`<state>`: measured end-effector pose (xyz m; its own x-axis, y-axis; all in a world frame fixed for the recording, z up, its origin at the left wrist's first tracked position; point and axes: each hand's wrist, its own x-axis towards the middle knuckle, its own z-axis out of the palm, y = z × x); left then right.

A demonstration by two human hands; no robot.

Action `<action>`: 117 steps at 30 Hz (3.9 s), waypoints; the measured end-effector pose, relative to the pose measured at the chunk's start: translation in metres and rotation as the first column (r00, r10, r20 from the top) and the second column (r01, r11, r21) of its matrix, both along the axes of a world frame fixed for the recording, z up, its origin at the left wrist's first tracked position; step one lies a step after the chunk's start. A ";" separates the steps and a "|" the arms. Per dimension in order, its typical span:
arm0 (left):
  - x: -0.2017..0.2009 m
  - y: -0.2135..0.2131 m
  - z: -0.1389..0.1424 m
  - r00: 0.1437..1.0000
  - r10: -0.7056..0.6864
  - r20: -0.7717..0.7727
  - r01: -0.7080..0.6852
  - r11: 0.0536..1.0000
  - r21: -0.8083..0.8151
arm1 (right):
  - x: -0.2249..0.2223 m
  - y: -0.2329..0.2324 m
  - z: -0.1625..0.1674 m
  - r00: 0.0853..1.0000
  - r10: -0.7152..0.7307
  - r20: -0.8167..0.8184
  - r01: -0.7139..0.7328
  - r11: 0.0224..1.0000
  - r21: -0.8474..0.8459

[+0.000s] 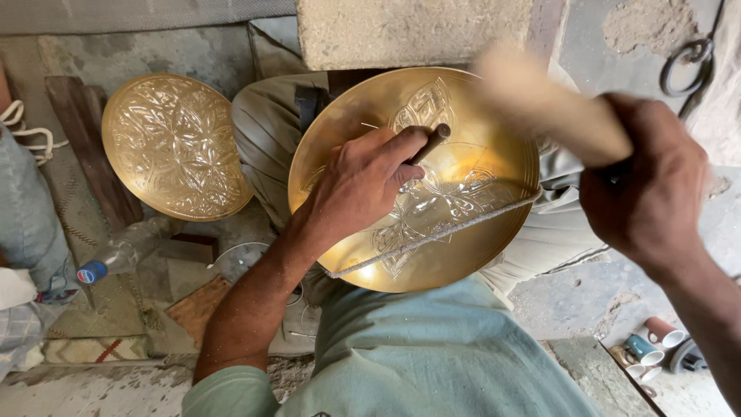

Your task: The person sits on the floor with a brass plate on their lap and hammers a punch to chase a floral pattern into the metal, repositioning the punch across the design. A second finished engraved plate rests beside them on the floor.

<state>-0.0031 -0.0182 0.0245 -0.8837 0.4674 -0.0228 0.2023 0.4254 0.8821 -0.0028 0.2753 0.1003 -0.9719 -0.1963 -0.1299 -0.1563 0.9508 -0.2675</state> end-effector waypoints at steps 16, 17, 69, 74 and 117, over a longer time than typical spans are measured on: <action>-0.002 -0.001 0.002 0.998 -0.056 0.003 0.057 0.998 -0.025 | 0.029 0.007 -0.008 0.985 -0.170 0.031 0.171 0.925 -0.338; -0.002 -0.001 0.002 0.998 -0.062 0.004 0.062 0.998 -0.024 | 0.032 0.006 -0.007 0.996 -0.082 -0.037 0.070 0.965 -0.251; 0.021 -0.011 -0.016 0.996 0.070 -0.053 -0.064 0.993 0.097 | 0.022 0.027 -0.069 0.989 -0.104 0.105 0.118 0.982 -0.144; 0.021 -0.011 -0.017 0.995 0.076 -0.066 -0.070 0.993 0.092 | 0.021 0.026 -0.064 0.991 -0.092 0.101 0.105 0.985 -0.140; 0.012 -0.012 -0.005 0.999 0.007 -0.040 -0.008 1.000 -0.017 | 0.001 -0.009 -0.001 0.977 -0.006 0.213 0.099 0.897 -0.431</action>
